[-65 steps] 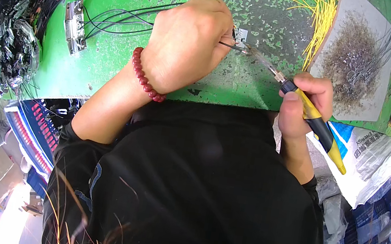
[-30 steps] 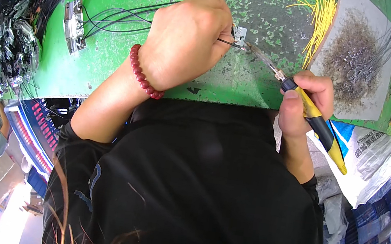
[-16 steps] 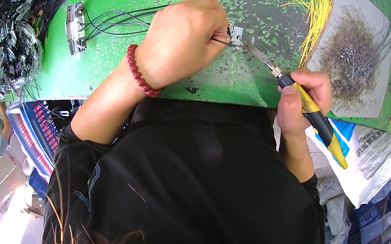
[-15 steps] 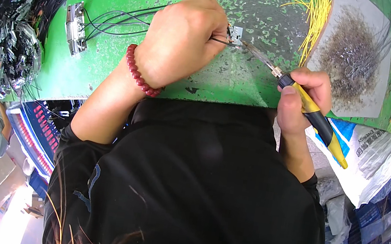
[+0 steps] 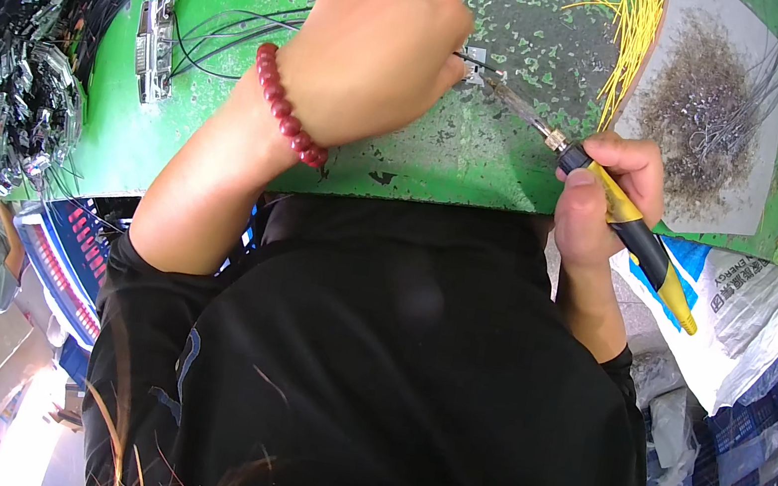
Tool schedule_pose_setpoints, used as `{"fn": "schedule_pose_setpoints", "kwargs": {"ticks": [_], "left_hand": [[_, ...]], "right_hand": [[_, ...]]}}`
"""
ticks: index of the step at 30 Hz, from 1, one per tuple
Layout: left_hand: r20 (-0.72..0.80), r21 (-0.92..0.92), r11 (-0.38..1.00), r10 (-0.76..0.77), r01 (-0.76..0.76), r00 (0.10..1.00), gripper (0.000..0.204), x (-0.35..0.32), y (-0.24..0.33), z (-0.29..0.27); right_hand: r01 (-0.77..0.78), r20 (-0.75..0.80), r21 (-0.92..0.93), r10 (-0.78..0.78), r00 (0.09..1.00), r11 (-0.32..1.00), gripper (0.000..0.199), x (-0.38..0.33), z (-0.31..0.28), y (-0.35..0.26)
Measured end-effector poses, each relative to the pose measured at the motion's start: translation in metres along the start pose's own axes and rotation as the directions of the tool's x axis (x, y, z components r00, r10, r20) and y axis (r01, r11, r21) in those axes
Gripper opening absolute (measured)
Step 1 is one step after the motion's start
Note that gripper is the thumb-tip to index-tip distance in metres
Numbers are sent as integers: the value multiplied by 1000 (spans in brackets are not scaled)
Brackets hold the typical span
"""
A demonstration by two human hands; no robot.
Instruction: The person solders wires to circuit boards and installs them into black plastic housings before placing the finished assemblies into a blue crate. They then continue the process by soldering wires to additional circuit boards.
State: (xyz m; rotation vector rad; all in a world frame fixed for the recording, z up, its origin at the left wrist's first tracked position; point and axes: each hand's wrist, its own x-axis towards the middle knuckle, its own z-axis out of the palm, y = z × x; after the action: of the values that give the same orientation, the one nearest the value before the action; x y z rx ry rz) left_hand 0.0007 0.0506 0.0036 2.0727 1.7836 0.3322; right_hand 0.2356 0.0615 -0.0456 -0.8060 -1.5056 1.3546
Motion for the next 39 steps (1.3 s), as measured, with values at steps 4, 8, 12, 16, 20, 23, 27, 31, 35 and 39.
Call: {"fn": "schedule_pose_setpoints", "kwargs": {"ticks": [4,8,12,16,20,23,27,31,35,39], "left_hand": [[95,79,997,15,-23,995,19,10,3,-6],[180,84,996,-29,14,983,22,16,9,-13],[172,123,991,23,-44,985,21,18,8,-13],[147,111,991,54,-71,988,20,18,7,-14],[163,115,991,51,-71,985,19,20,7,-14],[188,130,990,26,-51,982,19,20,8,-15],[154,122,990,50,-69,987,18,17,4,-12],[153,88,996,19,-32,988,17,11,-3,-7],[113,-19,1000,14,-12,994,16,5,-8,-6],[82,-120,993,32,-22,996,14,2,-11,-4]], "right_hand": [[-3,-17,-20,3,1000,1000,31,-1,-2,1],[-32,-34,-3,32,999,999,32,-2,-1,1],[-18,-35,-16,17,999,1000,29,-2,-1,1],[-72,-1,-37,72,997,997,24,0,0,-3],[-70,0,-10,70,998,998,23,1,2,-2],[-50,-18,-16,50,999,999,23,1,2,0],[-56,-51,24,57,997,998,25,3,10,-8],[-28,139,-198,56,989,980,30,18,13,-18],[316,320,-365,-201,926,876,44,52,28,-2],[420,468,-488,-176,866,765,55,56,29,7]]}}
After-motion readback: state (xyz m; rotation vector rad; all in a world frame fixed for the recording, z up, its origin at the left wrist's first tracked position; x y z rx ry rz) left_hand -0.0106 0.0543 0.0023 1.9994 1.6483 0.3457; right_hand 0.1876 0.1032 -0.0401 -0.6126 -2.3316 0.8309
